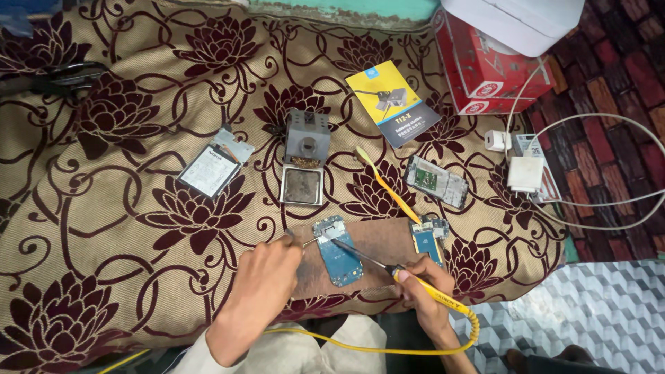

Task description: The person uses a soldering iron to apply heat to a small blue circuit board held in their left hand. They repeatedly touch the tip of the iron to different points on the board's surface while working over a patterned cloth.

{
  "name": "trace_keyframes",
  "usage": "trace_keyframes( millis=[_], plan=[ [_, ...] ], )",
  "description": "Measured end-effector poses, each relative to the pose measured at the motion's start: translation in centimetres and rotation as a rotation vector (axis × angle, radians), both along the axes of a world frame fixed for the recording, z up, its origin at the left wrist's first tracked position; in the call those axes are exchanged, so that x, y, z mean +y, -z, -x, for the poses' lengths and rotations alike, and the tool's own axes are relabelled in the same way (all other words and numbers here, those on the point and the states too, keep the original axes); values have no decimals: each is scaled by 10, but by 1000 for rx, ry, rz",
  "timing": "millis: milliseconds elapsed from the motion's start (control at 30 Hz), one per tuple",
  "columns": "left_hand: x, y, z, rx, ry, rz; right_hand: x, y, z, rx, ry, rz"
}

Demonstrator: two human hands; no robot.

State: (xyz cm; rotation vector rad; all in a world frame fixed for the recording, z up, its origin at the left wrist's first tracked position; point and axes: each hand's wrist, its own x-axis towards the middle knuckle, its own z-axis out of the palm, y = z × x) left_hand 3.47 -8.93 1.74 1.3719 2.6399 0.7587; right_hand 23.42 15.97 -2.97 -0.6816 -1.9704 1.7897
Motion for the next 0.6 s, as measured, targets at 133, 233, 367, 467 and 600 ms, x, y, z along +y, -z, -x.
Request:
trace_keyframes(
  millis=[133,233,367,467,600],
  plan=[
    [0,-1,0,-36,-2,74,-3,-2,0,-61,7,38],
    [0,-2,1,-50,-1,140,-4,-1,0,-53,-8,28],
    [0,-3,0,-42,2,149,-4,1,0,-20,-41,-5],
    [1,-3,1,-60,0,159,-10,0,-1,37,-70,-158],
    [1,-2,1,-39,-1,115,-19,-12,0,-35,-56,-322]
  ],
)
